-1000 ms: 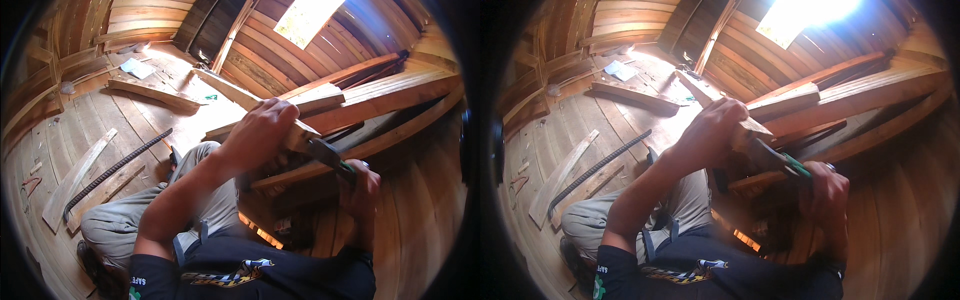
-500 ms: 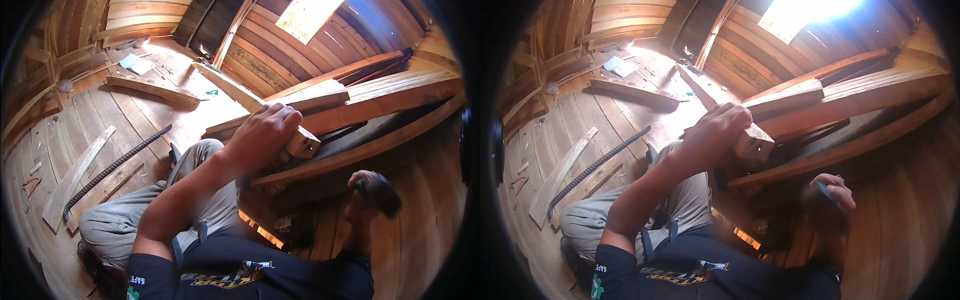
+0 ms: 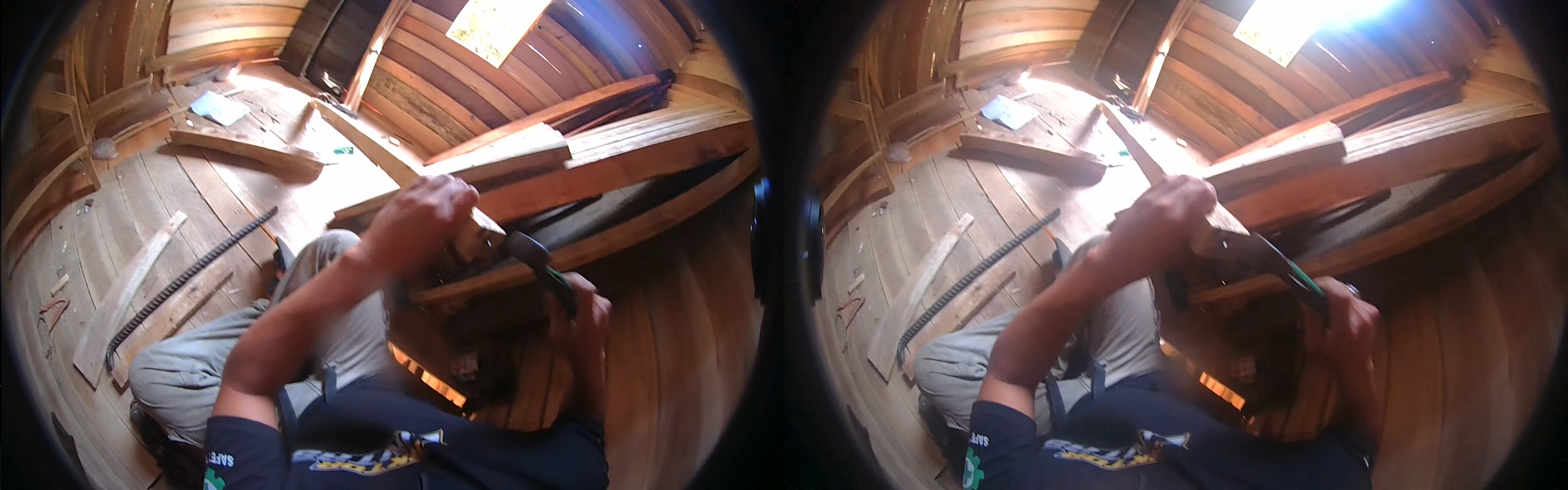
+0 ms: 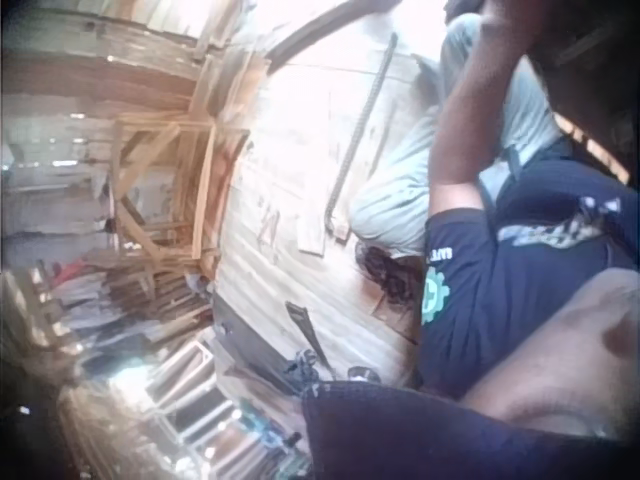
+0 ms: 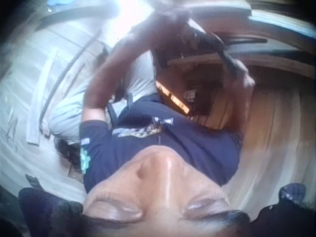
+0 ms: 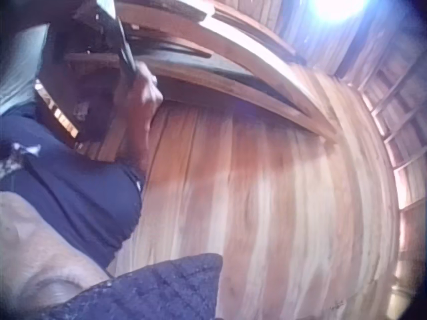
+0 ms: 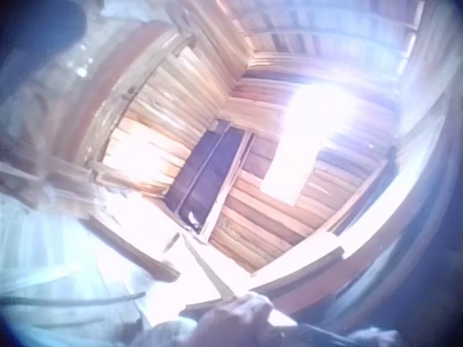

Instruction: The person sits on a wooden floor and uses green-handled bolt cutters to cut a piece of wood. They repeatedly position the cutters on the wood and squeeze the handles to sever the material. The person also handles a metal rebar and other wooden planks during the process.

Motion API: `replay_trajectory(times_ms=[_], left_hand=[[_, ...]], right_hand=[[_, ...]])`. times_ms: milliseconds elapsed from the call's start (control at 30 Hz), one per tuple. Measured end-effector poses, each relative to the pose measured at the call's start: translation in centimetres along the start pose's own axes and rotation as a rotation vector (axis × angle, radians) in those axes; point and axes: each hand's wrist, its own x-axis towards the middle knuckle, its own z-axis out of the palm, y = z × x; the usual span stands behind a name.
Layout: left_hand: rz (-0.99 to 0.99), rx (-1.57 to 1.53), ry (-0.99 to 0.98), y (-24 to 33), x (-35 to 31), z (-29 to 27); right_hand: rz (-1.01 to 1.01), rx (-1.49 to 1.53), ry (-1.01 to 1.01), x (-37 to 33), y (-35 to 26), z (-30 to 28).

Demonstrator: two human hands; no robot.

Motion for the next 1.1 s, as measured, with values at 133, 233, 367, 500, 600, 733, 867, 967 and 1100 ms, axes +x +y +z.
replay_trajectory(times_ms=[133, 233, 367, 500, 600, 733, 867, 967, 1100], left_hand=[[-0.005, 0.001, -0.037, 0.5, 0.5, 0.0], [0.017, 0.065, -0.089, 0.3, 0.5, 0.6], [0.03, 0.023, -0.039, 0.7, -0.5, 2.3], [0.045, 0.085, -0.05, -0.4, 0.2, 2.3], [0.002, 0.035, -0.011, -0.8, 0.2, 2.2], [0.003, 0.081, -0.139, -1.1, -0.8, 2.0], [0.018, 0.063, -0.08, -0.7, -0.5, 2.6], [0.037, 0.1, -0.118, -0.7, -1.0, 3.5], [0.06, 0.12, -0.111, -0.9, -0.8, 3.9]], right_hand=[[0.052, 0.296, 0.091, -2.0, 0.6, -0.9], [-0.139, -0.032, 0.013, 1.0, -1.2, 0.6], [-0.053, 0.104, -0.009, -0.9, -0.1, 1.2], [-0.141, 0.27, 0.227, -0.7, -0.8, 2.2], [0.022, -0.074, -0.229, 0.3, 0.2, 3.4], [-0.078, 0.138, 0.098, -2.0, -0.3, 4.2], [-0.216, 0.204, 0.128, -0.8, 0.2, 3.6], [-0.063, -0.04, -0.161, -0.4, 0.7, 5.0], [-0.137, 0.226, 0.165, -1.5, 0.5, 5.1]])
